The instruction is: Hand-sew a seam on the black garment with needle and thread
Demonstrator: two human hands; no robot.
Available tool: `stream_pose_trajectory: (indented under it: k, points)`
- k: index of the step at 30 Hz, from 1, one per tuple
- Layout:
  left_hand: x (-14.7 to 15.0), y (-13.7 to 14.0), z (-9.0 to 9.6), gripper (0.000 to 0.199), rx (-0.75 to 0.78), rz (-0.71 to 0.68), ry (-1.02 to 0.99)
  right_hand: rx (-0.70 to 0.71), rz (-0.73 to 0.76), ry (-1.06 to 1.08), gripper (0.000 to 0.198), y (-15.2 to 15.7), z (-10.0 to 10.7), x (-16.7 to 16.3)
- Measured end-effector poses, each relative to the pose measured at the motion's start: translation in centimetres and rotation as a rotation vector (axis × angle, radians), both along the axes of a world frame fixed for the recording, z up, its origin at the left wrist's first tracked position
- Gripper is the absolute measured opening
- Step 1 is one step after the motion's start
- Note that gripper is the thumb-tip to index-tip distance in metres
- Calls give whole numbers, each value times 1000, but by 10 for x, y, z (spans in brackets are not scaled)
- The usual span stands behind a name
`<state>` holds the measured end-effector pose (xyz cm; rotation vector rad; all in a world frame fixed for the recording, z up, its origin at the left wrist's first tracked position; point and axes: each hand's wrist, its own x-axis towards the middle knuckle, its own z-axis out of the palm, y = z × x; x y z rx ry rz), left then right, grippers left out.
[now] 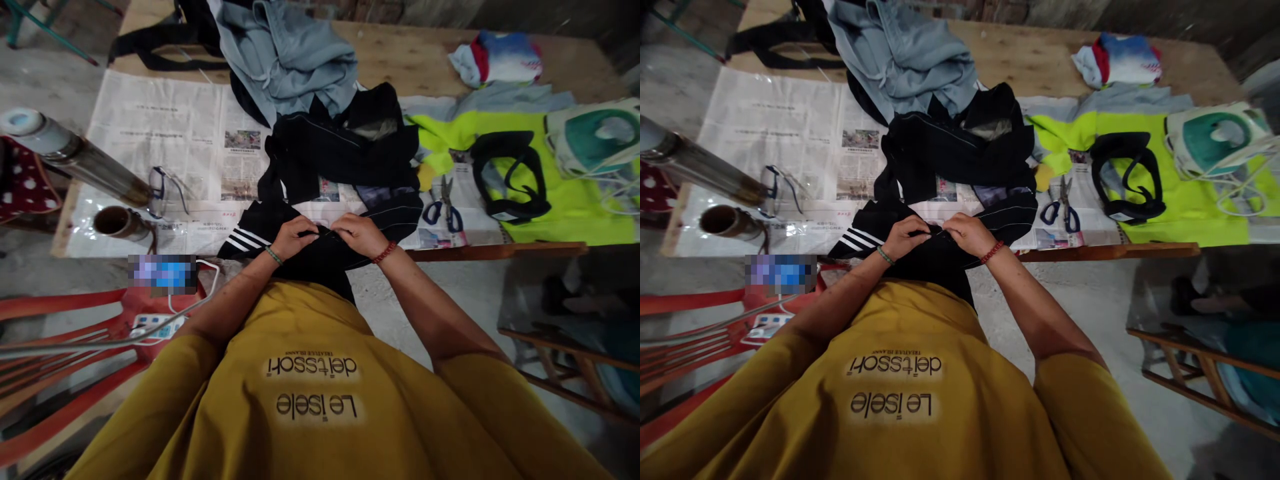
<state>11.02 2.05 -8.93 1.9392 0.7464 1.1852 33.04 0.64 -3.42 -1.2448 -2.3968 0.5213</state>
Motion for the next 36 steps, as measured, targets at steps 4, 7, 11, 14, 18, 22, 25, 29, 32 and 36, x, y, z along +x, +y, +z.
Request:
stream_pose_trajectory:
  k: [4,7,11,14,18,22,25,29,32,36]
  points:
    - [0,0,-1,14,16,-1,-19,12,-17,1,26,1,-2,0]
    - [0,0,-1,13,18,-7,-18,19,-13,-18,26,3,-3,0]
    - [0,0,-1,13,-10,-7,4,-2,27,-17,26,4,-5,0]
    - [0,0,0,13,-54,-5,26,-38,33,25,26,4,-7,0]
    - [0,-1,0,15,-99,-1,44,-100,3,62,24,7,-5,-1]
    - [0,1,-1,16,-92,-35,47,-162,-15,106,26,11,3,-5]
    - [0,1,-1,14,-85,-40,58,-248,-58,176,25,12,9,-11]
    - [0,1,0,13,-84,-44,92,-471,-195,289,20,13,15,-26]
    - [0,2,0,13,-80,-54,101,-668,-302,459,27,14,19,-37]
    - [-1,2,-1,13,-73,-73,64,-872,-391,629,26,18,21,-41]
